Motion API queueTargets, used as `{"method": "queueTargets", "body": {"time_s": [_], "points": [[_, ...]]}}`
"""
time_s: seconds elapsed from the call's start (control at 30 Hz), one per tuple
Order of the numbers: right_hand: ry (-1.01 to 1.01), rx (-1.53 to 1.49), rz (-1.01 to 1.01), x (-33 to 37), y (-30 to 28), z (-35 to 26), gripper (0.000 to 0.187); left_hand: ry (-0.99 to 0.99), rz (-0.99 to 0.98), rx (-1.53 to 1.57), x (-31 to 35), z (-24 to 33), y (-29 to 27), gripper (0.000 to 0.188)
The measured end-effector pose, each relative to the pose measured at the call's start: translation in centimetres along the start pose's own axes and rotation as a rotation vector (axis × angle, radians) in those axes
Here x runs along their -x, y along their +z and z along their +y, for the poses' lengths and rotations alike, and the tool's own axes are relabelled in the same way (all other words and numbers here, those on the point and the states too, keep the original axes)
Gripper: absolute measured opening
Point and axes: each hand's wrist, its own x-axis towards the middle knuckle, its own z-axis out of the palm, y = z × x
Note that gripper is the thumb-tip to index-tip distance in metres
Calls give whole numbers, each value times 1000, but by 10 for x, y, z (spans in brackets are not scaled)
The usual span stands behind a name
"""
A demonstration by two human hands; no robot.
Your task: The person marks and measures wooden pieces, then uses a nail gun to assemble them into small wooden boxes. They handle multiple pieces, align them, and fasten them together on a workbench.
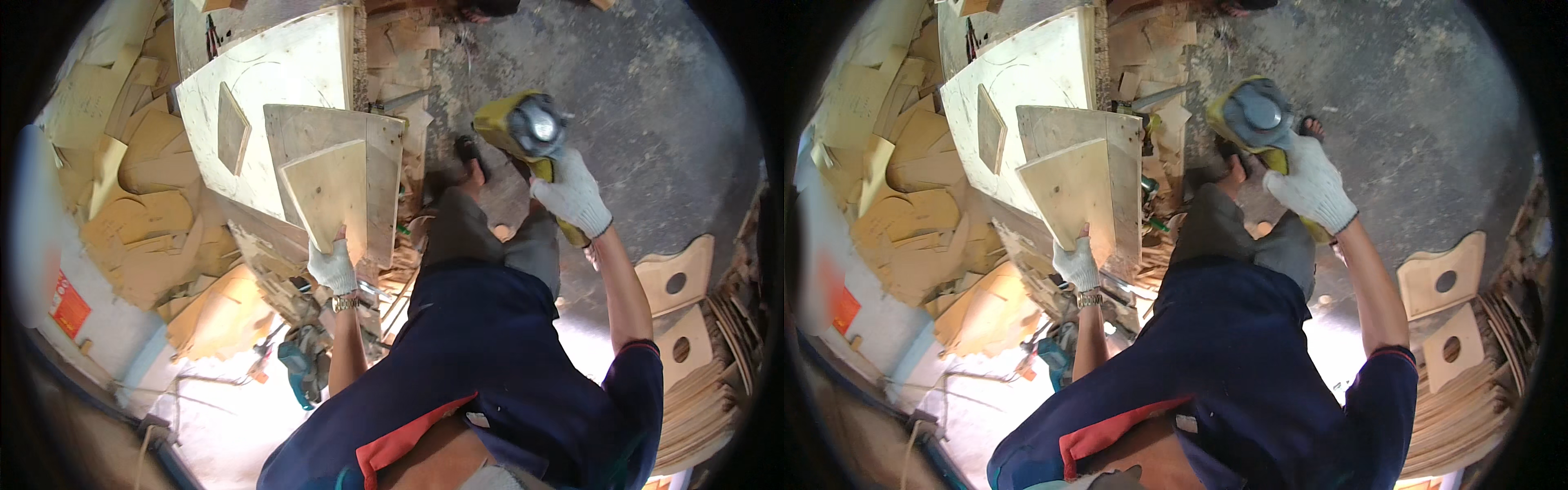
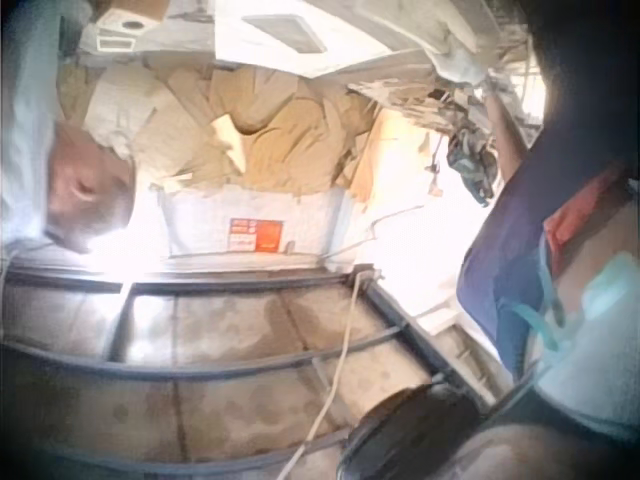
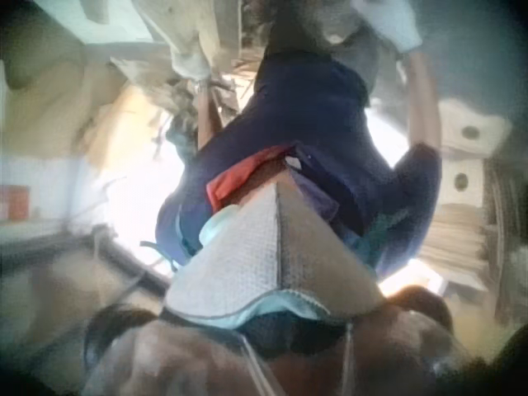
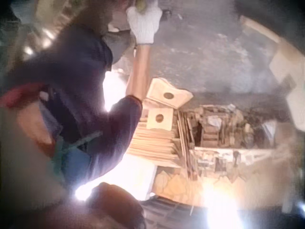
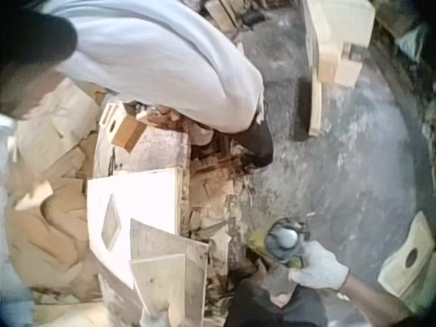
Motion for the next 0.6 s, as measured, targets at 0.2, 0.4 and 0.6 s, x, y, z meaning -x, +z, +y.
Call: {"method": "queueTargets", "body": {"time_s": [0.2,0.4,0.6], "points": [[208,-1218,-366,-20,87,102,64,-103,52,4,12,-7,-7,38],[90,-1846,-709,-99,189,133,69,-128,70,-77,8,-9,-16,36],[49,-2134,-1051,-155,284,125,62,-184,262,-77,22,-13,-17,44]]}}
